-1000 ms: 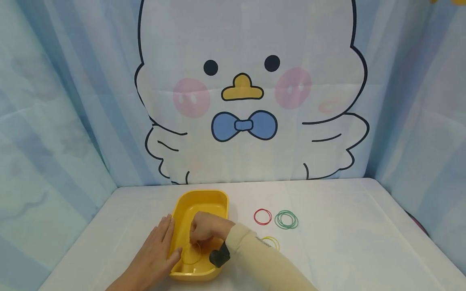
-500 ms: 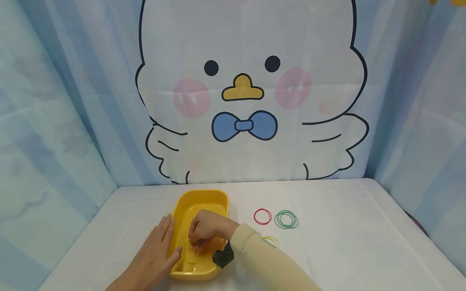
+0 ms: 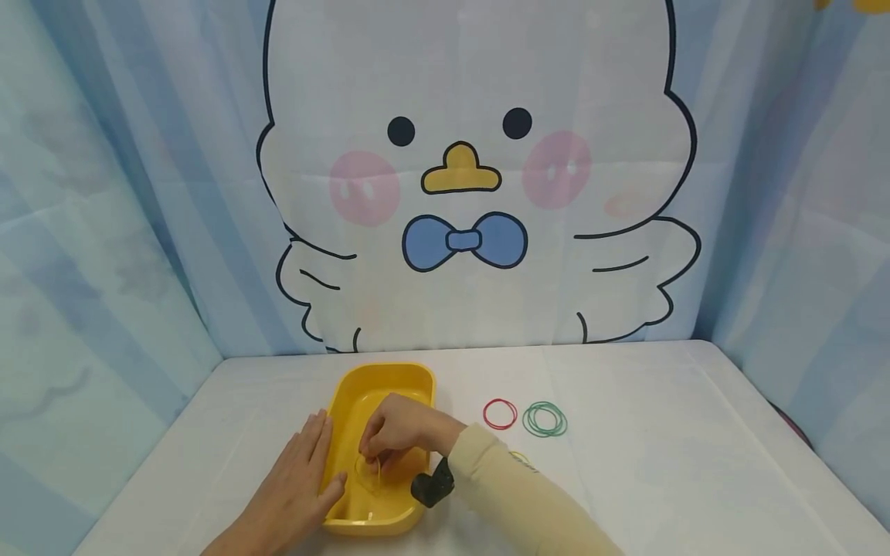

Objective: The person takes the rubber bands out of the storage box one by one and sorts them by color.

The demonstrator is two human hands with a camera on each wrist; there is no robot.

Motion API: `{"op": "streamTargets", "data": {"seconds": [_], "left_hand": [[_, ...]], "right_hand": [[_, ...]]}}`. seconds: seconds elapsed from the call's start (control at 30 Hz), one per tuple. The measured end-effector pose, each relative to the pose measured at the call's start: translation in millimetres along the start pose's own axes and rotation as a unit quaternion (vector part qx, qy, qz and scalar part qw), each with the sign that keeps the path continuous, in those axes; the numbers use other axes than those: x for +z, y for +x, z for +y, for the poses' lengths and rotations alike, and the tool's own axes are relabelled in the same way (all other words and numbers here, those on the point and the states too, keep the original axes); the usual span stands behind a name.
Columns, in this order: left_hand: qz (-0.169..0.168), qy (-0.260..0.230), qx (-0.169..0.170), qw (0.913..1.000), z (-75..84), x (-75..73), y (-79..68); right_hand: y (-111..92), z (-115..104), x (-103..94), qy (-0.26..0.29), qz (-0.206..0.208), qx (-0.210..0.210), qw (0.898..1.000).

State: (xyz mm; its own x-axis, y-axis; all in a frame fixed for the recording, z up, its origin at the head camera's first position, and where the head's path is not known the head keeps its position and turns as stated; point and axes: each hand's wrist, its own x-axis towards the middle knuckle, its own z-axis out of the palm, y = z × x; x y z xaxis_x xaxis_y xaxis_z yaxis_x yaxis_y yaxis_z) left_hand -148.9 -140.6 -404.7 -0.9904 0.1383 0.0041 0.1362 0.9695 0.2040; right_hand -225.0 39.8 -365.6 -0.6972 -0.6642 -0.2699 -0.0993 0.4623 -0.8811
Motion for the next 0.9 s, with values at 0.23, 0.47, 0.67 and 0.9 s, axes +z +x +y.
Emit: {"op": "streamTargets", "data": {"seconds": [0.23, 0.47, 0.67, 0.9], "left_hand": [[-0.009, -0.003, -0.007, 0.9999, 1.0, 0.3, 0.9], [-0.011, -0.004, -0.005, 0.9999, 2.0, -0.5, 0.1], [-0.015, 0.0, -0.008, 0.9999, 2.1, -0.8, 0.7], [-0.02, -0.001, -0.019, 0.9996, 2.2, -0.5, 2.6]], "right_hand": [[-6.5, -1.1, -7.1, 0.015, 0.001, 0.002, 1.0], [-13.5, -0.2, -15.5, 0.05, 0.004, -0.007, 0.999], [-20.0, 0.7, -23.2, 0.056, 0.014, -0.007, 0.998], [-29.6, 0.9, -32.0, 0.05, 0.029, -0.01, 0.998]]}}
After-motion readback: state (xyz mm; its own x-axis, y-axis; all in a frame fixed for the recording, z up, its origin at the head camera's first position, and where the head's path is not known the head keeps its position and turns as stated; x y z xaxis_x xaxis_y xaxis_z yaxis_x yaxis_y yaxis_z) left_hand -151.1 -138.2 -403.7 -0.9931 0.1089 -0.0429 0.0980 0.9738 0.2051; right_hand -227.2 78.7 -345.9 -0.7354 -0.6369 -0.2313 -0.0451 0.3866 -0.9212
